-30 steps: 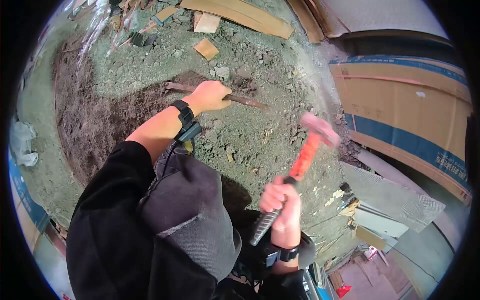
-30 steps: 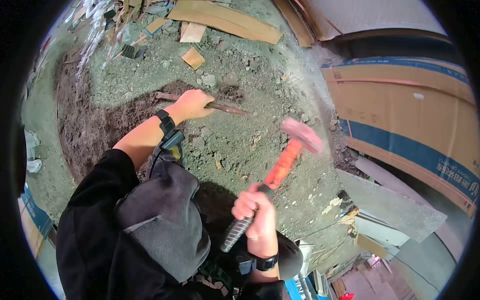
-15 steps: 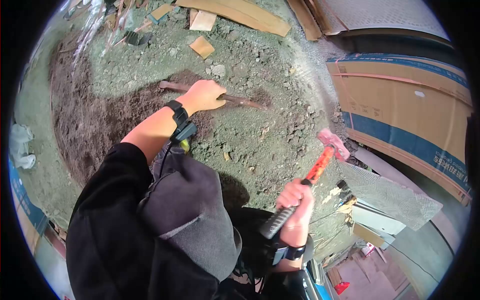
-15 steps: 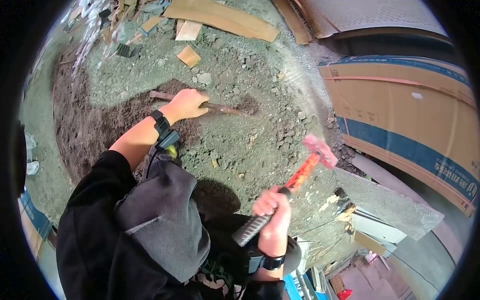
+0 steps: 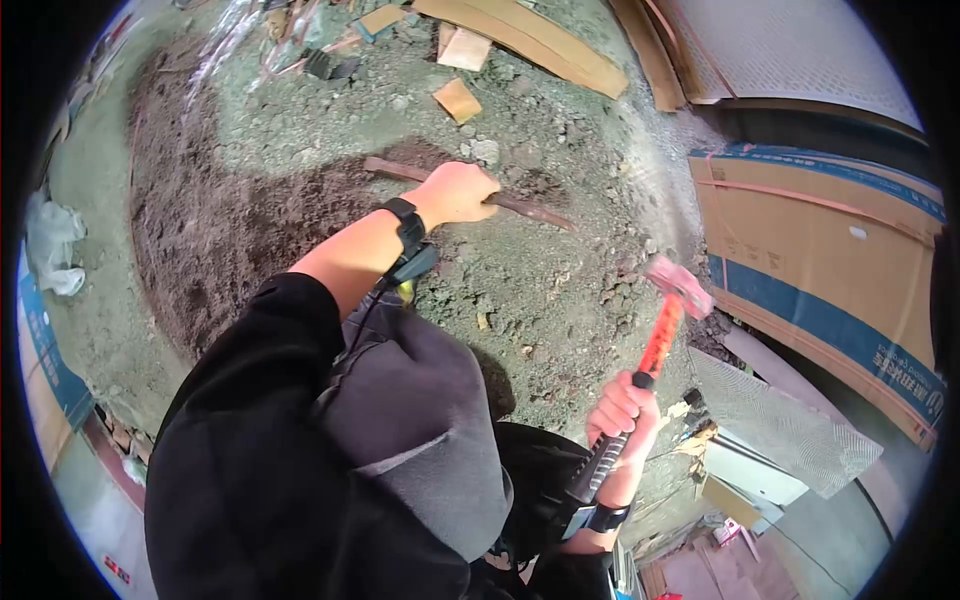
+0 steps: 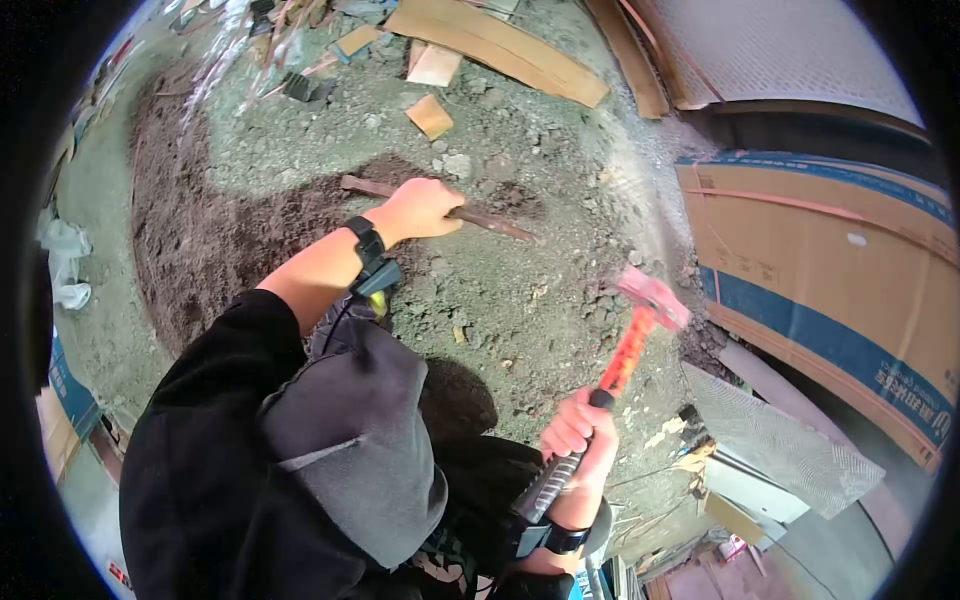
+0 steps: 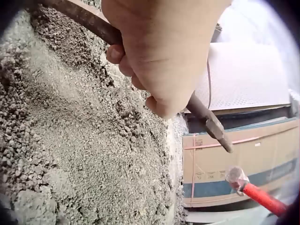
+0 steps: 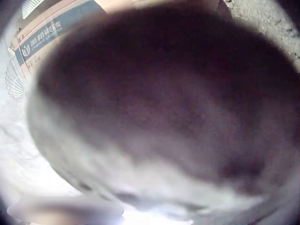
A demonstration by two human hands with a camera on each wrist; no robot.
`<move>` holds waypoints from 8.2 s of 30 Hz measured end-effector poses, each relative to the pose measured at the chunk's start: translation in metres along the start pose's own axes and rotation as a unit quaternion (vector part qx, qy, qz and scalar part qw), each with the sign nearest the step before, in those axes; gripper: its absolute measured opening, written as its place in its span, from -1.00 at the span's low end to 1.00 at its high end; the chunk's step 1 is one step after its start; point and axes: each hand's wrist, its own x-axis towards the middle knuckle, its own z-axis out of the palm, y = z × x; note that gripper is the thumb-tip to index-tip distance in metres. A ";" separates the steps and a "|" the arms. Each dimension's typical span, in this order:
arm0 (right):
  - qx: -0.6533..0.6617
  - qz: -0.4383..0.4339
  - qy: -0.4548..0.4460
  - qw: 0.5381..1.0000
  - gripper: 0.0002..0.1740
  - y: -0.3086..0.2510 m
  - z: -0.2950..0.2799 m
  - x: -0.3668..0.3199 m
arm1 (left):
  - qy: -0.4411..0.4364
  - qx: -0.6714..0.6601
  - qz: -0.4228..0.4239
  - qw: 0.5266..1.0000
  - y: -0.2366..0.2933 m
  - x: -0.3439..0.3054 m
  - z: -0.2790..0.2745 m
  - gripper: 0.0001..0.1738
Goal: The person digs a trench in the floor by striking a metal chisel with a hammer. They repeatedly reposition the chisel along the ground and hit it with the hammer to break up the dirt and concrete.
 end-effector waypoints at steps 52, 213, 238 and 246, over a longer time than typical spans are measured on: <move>0.009 0.142 0.033 0.989 -0.88 0.035 -0.022 0.036 | 0.033 0.000 -0.051 0.998 0.003 -0.001 -0.029 -0.75; -0.864 -0.181 -0.229 0.411 -0.76 0.150 0.299 -0.009 | 0.523 -0.212 -0.173 0.807 -0.030 -0.132 -0.138 -0.84; -0.838 -0.219 -0.268 0.422 -0.75 0.161 0.327 -0.044 | 0.509 -0.225 -0.193 0.809 -0.035 -0.130 -0.147 -0.82; -0.891 -0.161 -0.269 0.330 -0.79 0.166 0.326 0.002 | 0.532 -0.183 -0.149 0.813 -0.036 -0.128 -0.145 -0.81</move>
